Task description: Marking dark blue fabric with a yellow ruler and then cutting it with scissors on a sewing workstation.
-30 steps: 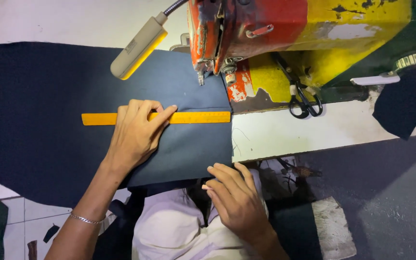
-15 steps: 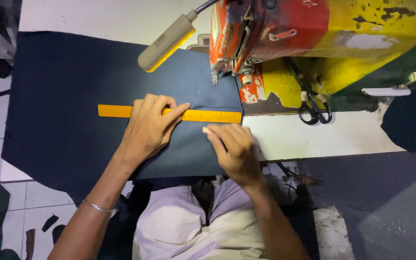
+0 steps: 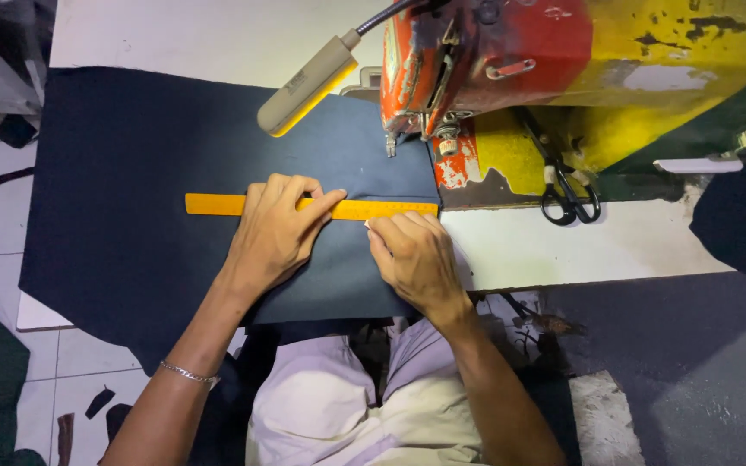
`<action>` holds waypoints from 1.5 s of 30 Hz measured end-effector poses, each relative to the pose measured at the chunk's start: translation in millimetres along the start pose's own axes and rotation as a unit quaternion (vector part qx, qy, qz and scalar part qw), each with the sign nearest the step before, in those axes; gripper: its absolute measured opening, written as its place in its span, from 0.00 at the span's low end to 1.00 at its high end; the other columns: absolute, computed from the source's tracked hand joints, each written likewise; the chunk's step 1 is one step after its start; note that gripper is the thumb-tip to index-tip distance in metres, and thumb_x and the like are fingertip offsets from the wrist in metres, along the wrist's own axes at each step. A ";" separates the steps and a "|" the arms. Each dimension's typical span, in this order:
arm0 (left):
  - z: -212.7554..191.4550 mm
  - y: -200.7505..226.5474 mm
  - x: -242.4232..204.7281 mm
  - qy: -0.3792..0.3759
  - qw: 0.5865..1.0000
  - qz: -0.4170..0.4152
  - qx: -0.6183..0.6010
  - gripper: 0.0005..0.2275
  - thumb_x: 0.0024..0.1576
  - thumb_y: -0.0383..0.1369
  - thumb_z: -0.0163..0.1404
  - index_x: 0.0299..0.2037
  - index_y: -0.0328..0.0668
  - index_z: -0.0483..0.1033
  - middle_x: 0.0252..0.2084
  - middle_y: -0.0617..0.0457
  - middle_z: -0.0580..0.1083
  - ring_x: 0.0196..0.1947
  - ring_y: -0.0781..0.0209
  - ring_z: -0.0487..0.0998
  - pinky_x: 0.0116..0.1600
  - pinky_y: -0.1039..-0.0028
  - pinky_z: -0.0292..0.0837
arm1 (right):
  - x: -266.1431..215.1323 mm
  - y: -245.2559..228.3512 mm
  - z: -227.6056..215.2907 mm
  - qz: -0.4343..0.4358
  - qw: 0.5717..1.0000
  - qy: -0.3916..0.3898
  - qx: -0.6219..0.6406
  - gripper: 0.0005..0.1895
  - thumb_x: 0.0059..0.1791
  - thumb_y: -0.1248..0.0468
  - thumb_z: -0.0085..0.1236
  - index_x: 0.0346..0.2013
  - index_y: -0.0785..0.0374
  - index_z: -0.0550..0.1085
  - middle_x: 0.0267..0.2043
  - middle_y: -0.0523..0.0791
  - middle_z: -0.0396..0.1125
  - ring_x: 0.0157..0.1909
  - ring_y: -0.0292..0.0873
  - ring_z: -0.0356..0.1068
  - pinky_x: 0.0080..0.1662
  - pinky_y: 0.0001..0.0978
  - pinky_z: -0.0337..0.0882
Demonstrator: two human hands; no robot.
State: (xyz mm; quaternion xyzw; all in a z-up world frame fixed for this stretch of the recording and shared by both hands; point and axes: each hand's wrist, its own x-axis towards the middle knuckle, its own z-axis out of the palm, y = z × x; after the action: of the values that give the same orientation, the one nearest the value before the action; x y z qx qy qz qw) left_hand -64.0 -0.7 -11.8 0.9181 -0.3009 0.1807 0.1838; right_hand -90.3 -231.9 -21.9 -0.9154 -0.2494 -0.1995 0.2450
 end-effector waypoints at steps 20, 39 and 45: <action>-72.9 59.5 36.1 -0.169 0.961 0.191 -0.109 0.12 0.59 0.33 0.50 0.49 0.62 0.82 0.42 0.61 0.74 0.45 0.49 0.68 0.54 0.48 0.57 | -111.5 -72.7 -83.3 0.313 0.857 -0.168 0.373 0.14 0.53 0.56 0.54 0.28 0.61 0.77 0.21 0.40 0.63 0.22 0.36 0.61 0.27 0.31 0.61; -18.1 27.8 10.9 -0.086 0.992 0.012 -0.093 0.26 0.62 0.51 0.47 0.64 0.44 0.71 0.69 0.47 0.68 0.72 0.43 0.62 0.70 0.36 0.47 | -136.9 -100.0 -45.9 0.539 0.645 -0.145 0.521 0.17 0.53 0.57 0.51 0.35 0.69 0.79 0.27 0.47 0.69 0.28 0.40 0.67 0.35 0.32 0.71; -10.4 31.1 26.3 0.007 0.996 0.094 0.007 0.18 0.65 0.46 0.45 0.54 0.41 0.76 0.57 0.53 0.76 0.55 0.51 0.73 0.58 0.57 0.62 | -239.0 -33.7 -93.5 0.421 0.861 -0.049 0.280 0.24 0.48 0.47 0.50 0.14 0.57 0.75 0.12 0.39 0.66 0.15 0.35 0.63 0.22 0.31 0.58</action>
State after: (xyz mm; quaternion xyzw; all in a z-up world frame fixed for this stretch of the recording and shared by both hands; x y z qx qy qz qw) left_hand -65.7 -32.1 15.9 0.8859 -0.3829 0.2062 0.1615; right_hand -321.9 -343.4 -51.8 -0.8344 0.1029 0.0461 0.5395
